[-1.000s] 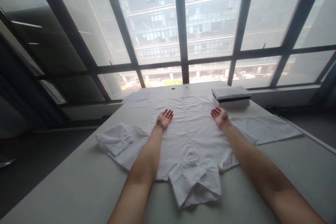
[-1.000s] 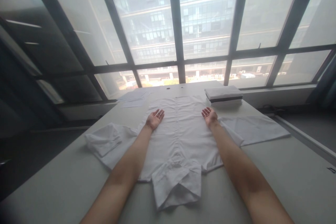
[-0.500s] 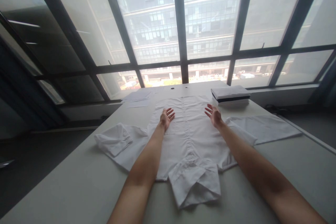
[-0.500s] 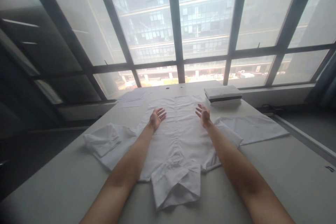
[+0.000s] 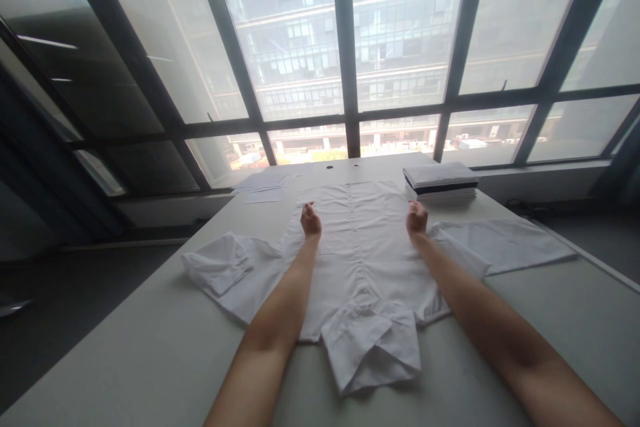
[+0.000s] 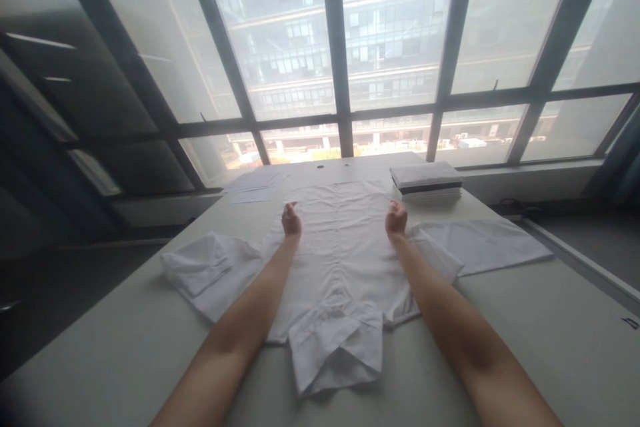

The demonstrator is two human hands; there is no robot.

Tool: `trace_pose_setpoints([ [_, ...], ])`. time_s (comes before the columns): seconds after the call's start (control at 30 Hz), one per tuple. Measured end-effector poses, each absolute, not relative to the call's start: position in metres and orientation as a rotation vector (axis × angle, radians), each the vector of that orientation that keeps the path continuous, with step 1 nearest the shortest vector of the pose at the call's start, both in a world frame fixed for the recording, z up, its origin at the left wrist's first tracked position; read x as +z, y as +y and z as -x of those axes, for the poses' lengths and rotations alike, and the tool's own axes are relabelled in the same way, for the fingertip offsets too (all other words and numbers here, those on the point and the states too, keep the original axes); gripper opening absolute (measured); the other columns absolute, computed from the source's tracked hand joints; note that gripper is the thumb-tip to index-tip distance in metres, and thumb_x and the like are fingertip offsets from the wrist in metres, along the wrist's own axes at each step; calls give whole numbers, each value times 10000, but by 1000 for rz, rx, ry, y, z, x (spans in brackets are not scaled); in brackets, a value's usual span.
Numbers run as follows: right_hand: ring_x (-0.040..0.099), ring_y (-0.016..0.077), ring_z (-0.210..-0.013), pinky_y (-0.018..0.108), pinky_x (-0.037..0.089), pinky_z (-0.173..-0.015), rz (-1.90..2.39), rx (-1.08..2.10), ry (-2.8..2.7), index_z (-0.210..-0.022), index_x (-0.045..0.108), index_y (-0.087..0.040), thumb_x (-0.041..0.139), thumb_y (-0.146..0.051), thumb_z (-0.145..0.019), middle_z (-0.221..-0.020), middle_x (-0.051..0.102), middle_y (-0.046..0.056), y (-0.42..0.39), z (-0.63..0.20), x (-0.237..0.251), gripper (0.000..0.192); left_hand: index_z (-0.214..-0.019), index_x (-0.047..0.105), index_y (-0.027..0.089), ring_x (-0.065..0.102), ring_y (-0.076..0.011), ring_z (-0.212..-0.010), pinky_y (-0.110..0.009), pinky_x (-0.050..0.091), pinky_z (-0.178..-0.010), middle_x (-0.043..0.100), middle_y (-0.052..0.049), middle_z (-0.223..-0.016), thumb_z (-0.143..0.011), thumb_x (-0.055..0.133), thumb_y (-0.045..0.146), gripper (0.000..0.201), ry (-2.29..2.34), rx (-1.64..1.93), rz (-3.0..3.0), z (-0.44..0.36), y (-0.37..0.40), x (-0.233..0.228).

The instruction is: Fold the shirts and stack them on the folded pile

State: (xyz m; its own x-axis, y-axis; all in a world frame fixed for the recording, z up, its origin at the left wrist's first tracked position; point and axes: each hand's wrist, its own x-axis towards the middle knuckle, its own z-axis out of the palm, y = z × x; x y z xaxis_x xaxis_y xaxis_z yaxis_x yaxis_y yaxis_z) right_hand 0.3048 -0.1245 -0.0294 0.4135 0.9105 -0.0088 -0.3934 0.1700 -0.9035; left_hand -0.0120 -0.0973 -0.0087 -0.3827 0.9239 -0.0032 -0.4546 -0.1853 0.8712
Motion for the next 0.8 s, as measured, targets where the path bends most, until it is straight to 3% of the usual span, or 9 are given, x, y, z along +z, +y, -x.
trace_pose_setpoints([
  [0.13,587,213,-1144,289,455,-1030,1138,826,-867,-706,663,-220,552,-54,-722,-840,696,46,-126,-288,-29,201,-893,664,238,330,-232,-1499,-374,428,-1144,619,-94,-1354,-893,552,39,228,1085,1639,-953,-5,-101,-6],
  [0.27,609,254,-1101,344,420,-1076,1260,755,-1141,-580,619,-232,565,14,-655,-721,646,55,-122,-272,-27,263,-840,639,236,129,-243,-1568,-465,288,-1226,550,-109,-1446,-854,619,36,201,1239,1445,-1232,-12,-101,5],
  [0.37,601,266,-1152,389,379,-1127,1312,699,-1349,-733,689,-217,544,17,-669,-904,705,90,-123,-268,-27,282,-1026,658,231,39,-287,-1577,-557,243,-1212,489,-141,-1514,-893,662,181,142,1369,1212,-1432,2,-107,16],
  [0.47,541,275,-1275,402,319,-1178,1332,638,-1568,-1048,729,-180,540,-29,-736,-1220,683,134,-131,-271,-31,395,-1319,587,227,90,-330,-1568,-637,133,-1203,459,-155,-1552,-900,673,298,434,1478,942,-1639,24,-125,19],
  [0.57,456,299,-1387,422,259,-1212,1352,594,-1733,-1260,669,-119,543,-116,-825,-1419,584,182,-140,-277,-38,453,-1490,469,224,173,-314,-1554,-607,17,-1223,386,-143,-1611,-951,584,346,565,1695,651,-2131,43,-146,9],
  [0.67,347,326,-1479,466,189,-1237,1441,502,-1921,-1386,590,-84,537,-232,-906,-1541,467,215,-147,-281,-43,504,-1555,407,229,189,-328,-1549,-609,82,-1224,316,-123,-1651,-1016,438,447,581,1832,355,-2468,54,-164,-5],
  [0.8,286,343,-1516,520,203,-1225,1628,251,-2238,-1493,485,-78,429,-335,-994,-1606,360,235,-161,-282,-52,564,-1590,361,246,167,-380,-1546,-647,152,-1195,241,-120,-1677,-1031,323,565,646,1849,105,-2453,61,-187,-16],
])
